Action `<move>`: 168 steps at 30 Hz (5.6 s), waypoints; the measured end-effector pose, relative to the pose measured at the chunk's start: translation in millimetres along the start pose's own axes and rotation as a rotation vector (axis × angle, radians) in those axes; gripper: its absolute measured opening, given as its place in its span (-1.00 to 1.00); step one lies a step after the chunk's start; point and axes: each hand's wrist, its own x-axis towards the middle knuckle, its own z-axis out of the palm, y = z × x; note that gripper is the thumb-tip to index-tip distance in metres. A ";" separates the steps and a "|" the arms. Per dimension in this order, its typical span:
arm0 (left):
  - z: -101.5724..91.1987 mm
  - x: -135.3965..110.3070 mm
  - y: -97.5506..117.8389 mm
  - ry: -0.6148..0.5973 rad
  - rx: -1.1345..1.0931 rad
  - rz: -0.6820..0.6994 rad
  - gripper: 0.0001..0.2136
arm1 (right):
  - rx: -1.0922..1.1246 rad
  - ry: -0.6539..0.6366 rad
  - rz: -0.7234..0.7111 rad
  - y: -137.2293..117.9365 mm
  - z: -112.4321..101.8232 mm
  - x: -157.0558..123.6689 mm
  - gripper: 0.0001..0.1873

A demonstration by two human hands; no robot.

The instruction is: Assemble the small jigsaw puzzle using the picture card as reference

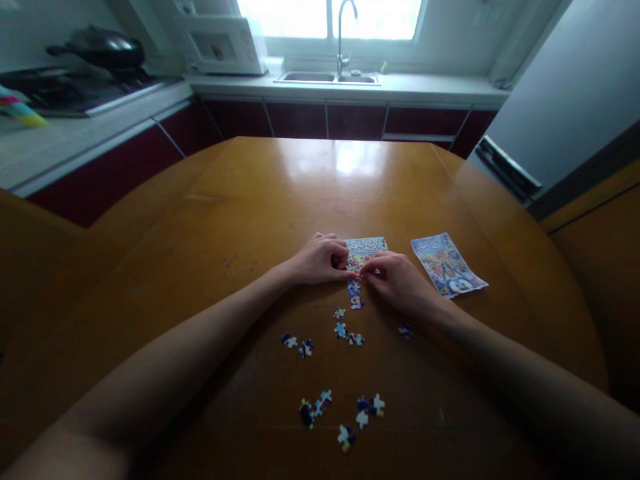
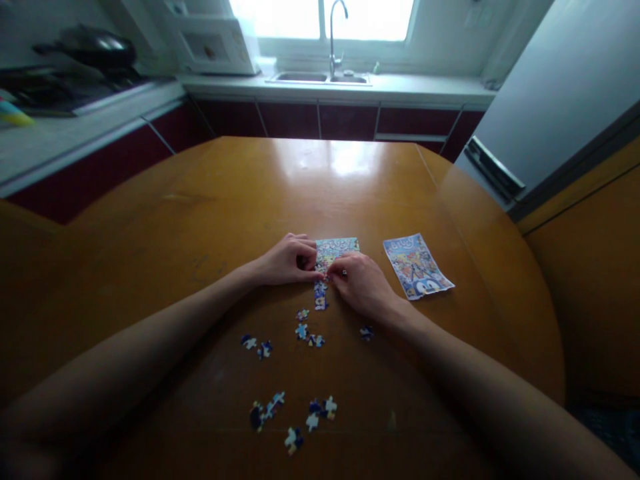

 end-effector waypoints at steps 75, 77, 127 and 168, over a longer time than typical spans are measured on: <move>-0.5 -3.3 6.4 0.134 -0.053 0.176 -0.75 | -0.089 0.372 0.069 13.3 -51.4 -17.2 -0.79; 0.5 -2.9 5.1 0.152 -0.051 0.162 -0.75 | -0.097 0.361 0.066 11.6 -51.0 -17.2 -0.79; 5.1 -0.5 6.2 0.201 -0.105 0.082 -0.78 | -0.338 -0.208 -0.336 -36.1 32.7 -36.5 -0.94; 4.0 -0.5 7.3 0.186 -0.107 0.102 -0.80 | -0.292 -0.204 -0.392 -33.3 26.8 -36.3 -0.95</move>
